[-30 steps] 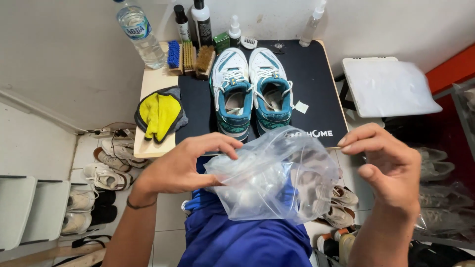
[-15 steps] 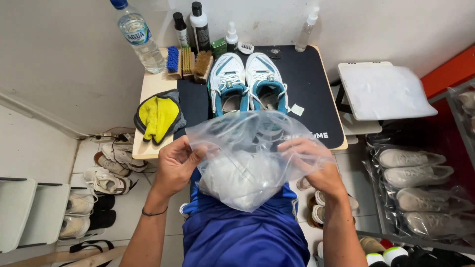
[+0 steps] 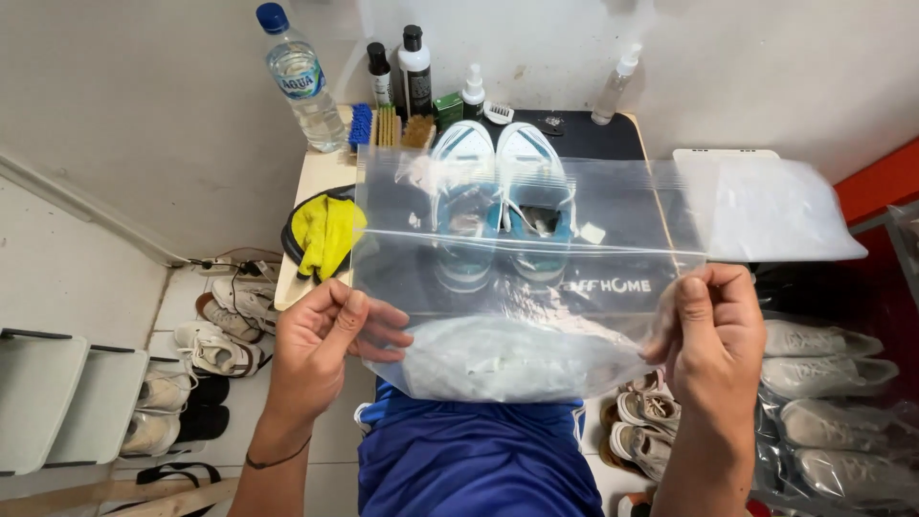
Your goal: The person laces a white and teal sneaker, then sprays the interior of both shoes with a cleaning solution. They place white paper stuffing into the shoes to maintain their shape and finally place the pair into a clear plastic bag.
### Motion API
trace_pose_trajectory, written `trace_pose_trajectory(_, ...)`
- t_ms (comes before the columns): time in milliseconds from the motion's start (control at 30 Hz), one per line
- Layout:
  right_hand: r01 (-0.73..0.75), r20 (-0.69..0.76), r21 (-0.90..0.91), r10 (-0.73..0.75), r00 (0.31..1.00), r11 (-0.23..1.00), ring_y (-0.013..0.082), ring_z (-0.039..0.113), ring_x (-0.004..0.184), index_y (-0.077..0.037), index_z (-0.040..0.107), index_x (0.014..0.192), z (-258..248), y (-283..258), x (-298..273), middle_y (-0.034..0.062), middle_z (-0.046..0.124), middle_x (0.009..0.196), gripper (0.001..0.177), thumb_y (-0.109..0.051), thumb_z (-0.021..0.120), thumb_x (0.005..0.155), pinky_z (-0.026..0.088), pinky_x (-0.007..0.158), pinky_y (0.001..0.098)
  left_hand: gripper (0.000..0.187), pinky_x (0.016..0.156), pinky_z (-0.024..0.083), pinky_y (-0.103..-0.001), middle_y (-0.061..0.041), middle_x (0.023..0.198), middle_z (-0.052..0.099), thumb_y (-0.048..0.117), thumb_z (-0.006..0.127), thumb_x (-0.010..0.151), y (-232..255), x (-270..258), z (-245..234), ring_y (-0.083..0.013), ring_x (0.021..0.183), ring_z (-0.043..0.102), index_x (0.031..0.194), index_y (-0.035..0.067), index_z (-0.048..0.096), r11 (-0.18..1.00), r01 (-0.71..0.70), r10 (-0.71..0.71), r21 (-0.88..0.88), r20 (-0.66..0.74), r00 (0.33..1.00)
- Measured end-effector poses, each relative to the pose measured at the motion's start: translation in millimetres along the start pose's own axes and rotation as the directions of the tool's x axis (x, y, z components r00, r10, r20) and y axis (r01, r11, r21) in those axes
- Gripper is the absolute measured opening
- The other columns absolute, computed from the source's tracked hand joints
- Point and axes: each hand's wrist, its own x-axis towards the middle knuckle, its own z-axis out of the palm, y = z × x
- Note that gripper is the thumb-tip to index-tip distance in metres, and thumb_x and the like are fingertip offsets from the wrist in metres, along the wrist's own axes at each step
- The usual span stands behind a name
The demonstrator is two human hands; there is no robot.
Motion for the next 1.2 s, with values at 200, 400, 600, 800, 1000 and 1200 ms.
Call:
trace_pose_trajectory(200, -0.161, -0.093, -0.008, 0.160, 0.983, 0.987, 0.0120, 0.045, 0.029, -0.003, 0.041, 0.087, 16, 36, 4, 0.0059, 0.041, 0.053, 0.010, -0.012, 0.040, 0.091, 0.035, 0.022, 0.0172, 0.023, 0.042, 0.054, -0.035, -0.025, 0.075, 0.063, 0.015, 0.044, 0.084, -33, 20, -2, -0.0304, 0.057, 0.064, 0.073, -0.004, 0.047, 0.997, 0.041, -0.036, 0.065, -0.076, 0.996)
trace_pose_trajectory(400, -0.353, -0.133, 0.014, 0.352, 0.927, 0.935, 0.0124, 0.051, 0.043, -0.006, 0.050, 0.095, 17, 56, 4, 0.0087, 0.050, 0.053, 0.034, -0.037, 0.034, 0.092, 0.034, 0.037, 0.0139, 0.023, 0.050, 0.054, -0.031, -0.020, 0.074, 0.063, 0.019, 0.041, 0.087, -40, 31, 7, -0.0245, 0.061, 0.064, 0.080, -0.002, 0.047, 0.966, -0.032, 0.080, 0.255, -0.183, 0.980)
trace_pose_trajectory(600, -0.549, -0.010, -0.081, 0.550, 0.835, 0.832, 0.0184, 0.047, 0.039, 0.003, 0.055, 0.080, 11, 48, -4, 0.0174, 0.060, 0.068, 0.034, -0.025, 0.038, 0.088, 0.037, 0.029, 0.0271, 0.027, 0.060, 0.047, -0.023, -0.004, 0.073, 0.057, 0.024, 0.036, 0.085, -59, 24, 6, -0.0138, 0.063, 0.057, 0.075, 0.005, 0.052, 0.900, 0.063, 0.069, 0.431, -0.283, 0.957)
trace_pose_trajectory(800, -0.276, -0.221, -0.090, 0.251, 0.943, 0.957, 0.0171, 0.047, 0.037, -0.003, 0.043, 0.065, 26, 87, -11, 0.0076, 0.036, 0.045, 0.038, -0.021, 0.034, 0.096, 0.040, 0.040, 0.0217, 0.029, 0.041, 0.043, -0.022, -0.004, 0.042, 0.039, 0.017, 0.034, 0.090, -86, 36, 10, -0.0125, 0.036, 0.045, 0.065, 0.006, 0.044, 0.872, -0.078, 0.289, 0.484, -0.378, 0.880)
trace_pose_trajectory(1000, -0.352, -0.311, -0.212, 0.279, 0.909, 0.911, 0.0044, 0.029, 0.037, -0.007, 0.045, 0.063, 36, 89, -7, -0.0024, 0.028, 0.043, 0.034, -0.020, 0.039, 0.094, 0.025, 0.033, 0.0163, 0.029, 0.041, 0.040, -0.025, -0.007, 0.041, 0.041, 0.015, 0.035, 0.090, -95, 43, 7, -0.0125, 0.038, 0.042, 0.064, 0.004, 0.044, 0.862, -0.048, 0.272, 0.505, -0.380, 0.884)
trace_pose_trajectory(1200, -0.405, -0.293, 0.020, 0.392, 0.872, 0.914, 0.0090, 0.048, 0.046, -0.004, 0.050, 0.073, 36, 85, -14, 0.0050, 0.042, 0.051, 0.038, -0.033, 0.036, 0.092, 0.043, 0.043, 0.0199, 0.030, 0.048, 0.047, -0.027, -0.012, 0.050, 0.055, 0.020, 0.038, 0.089, -89, 39, 0, -0.0167, 0.046, 0.056, 0.068, 0.001, 0.049, 0.904, -0.047, 0.197, 0.425, -0.318, 0.927)
